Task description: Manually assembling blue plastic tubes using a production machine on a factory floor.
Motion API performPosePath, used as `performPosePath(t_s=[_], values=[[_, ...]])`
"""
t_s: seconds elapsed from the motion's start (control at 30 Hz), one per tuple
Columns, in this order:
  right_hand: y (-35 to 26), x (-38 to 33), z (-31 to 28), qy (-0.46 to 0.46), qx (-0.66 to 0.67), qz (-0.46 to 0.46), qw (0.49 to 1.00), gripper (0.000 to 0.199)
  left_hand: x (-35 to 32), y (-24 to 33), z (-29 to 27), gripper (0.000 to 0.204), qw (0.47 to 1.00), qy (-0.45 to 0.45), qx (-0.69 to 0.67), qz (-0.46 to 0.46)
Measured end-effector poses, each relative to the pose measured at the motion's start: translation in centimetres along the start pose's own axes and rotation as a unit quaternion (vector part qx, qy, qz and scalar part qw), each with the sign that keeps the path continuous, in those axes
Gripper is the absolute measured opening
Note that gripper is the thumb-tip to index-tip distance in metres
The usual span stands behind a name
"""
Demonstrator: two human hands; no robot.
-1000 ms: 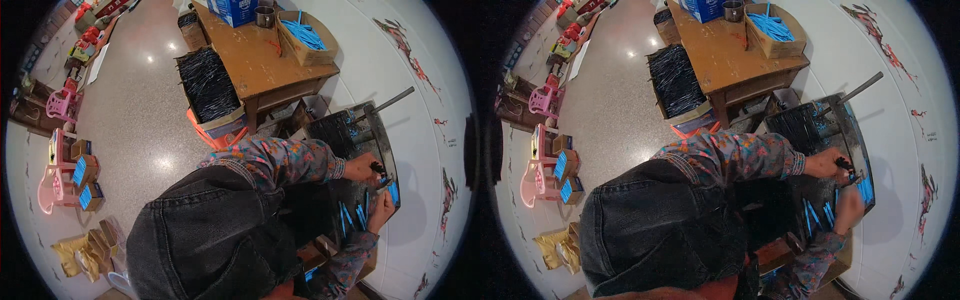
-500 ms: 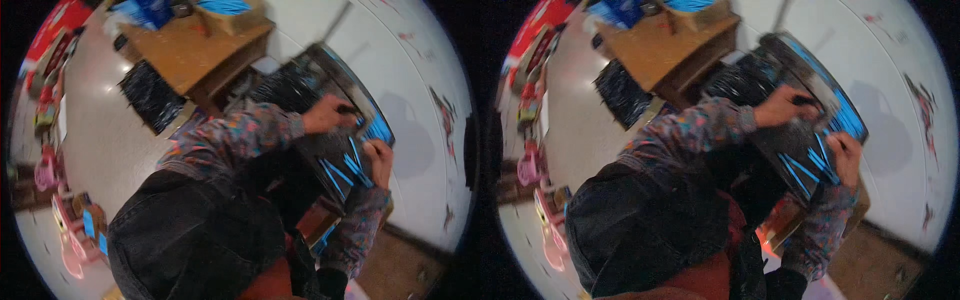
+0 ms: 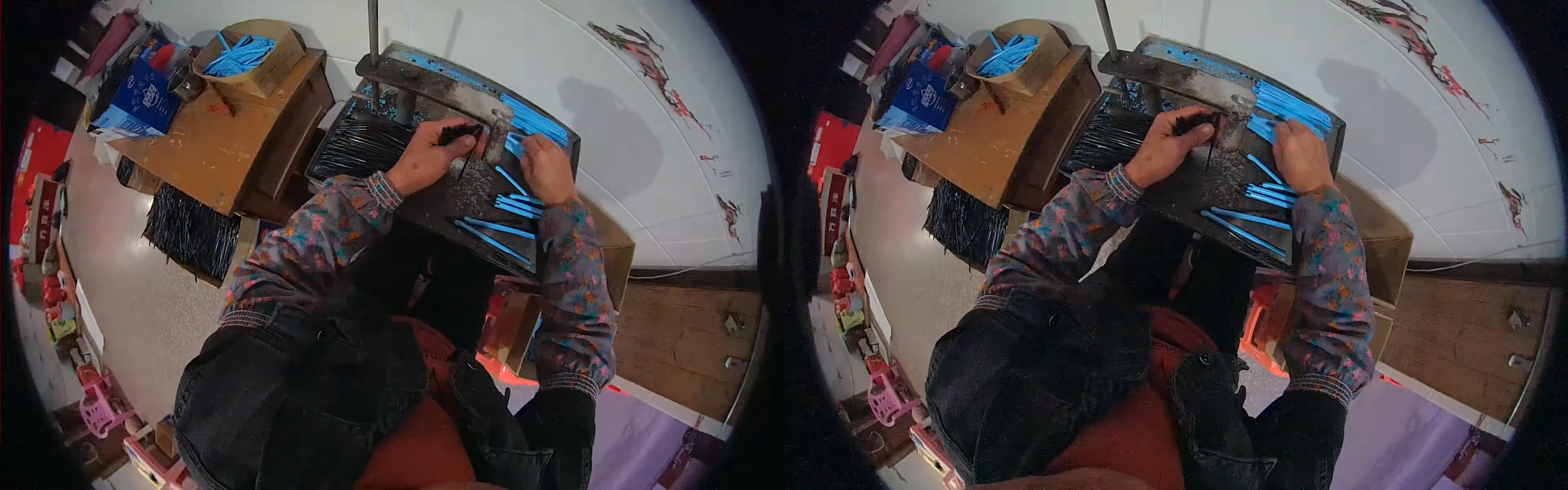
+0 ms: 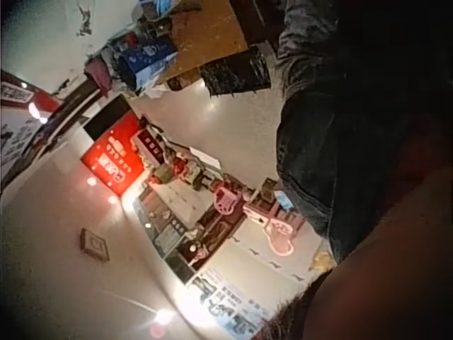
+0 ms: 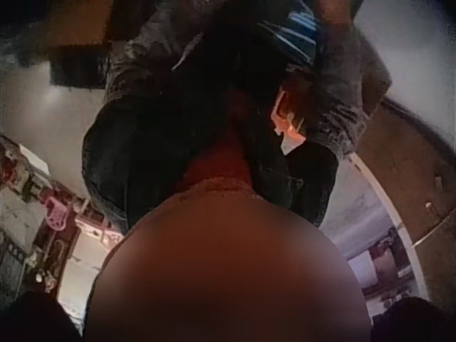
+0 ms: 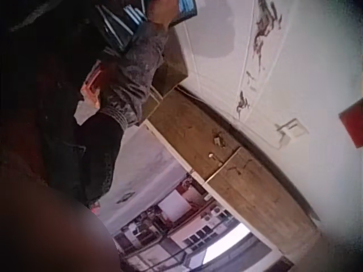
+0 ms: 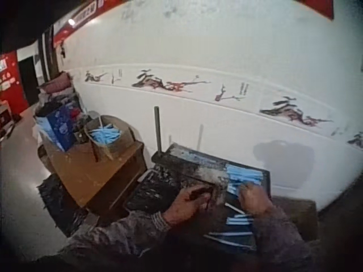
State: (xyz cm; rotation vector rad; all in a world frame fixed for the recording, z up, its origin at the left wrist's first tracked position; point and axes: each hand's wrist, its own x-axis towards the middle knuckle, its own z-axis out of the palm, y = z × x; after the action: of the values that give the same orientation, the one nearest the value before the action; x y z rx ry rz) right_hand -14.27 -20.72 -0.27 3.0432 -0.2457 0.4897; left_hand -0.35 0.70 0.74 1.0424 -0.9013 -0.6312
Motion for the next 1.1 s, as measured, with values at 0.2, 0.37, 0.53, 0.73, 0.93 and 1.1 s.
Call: performPosePath(t_s=[0.2,0.37,0.53,0.73,0.93,1.1], values=[[-5.7,-0.4,-6.0,0.022,0.259,0.063,0.964,0.027,0.1,-0.4,-0.4,0.014,0.999,0.006,-0.037,0.005],[-8.3,0.2,-5.5,0.023,0.473,0.172,0.864,0.015,0.3,-0.8,0.4,0.011,0.999,0.018,-0.050,0.000],[-8.4,0.6,-4.9,0.037,0.571,0.246,0.782,0.008,0.5,-0.8,0.5,0.008,0.998,0.064,-0.016,0.012],[-6.9,1.5,-5.5,0.055,0.415,0.018,0.908,0.006,0.4,-0.4,0.3,0.007,0.999,0.030,0.021,-0.011],[-8.2,0.8,-4.6,0.049,0.549,0.191,0.813,0.007,0.3,-0.8,0.8,0.006,0.997,0.064,-0.031,0.007],[-7.9,1.3,-4.8,0.018,0.515,0.187,0.837,0.008,0.4,-1.4,0.4,0.006,0.998,0.054,-0.043,0.017]])
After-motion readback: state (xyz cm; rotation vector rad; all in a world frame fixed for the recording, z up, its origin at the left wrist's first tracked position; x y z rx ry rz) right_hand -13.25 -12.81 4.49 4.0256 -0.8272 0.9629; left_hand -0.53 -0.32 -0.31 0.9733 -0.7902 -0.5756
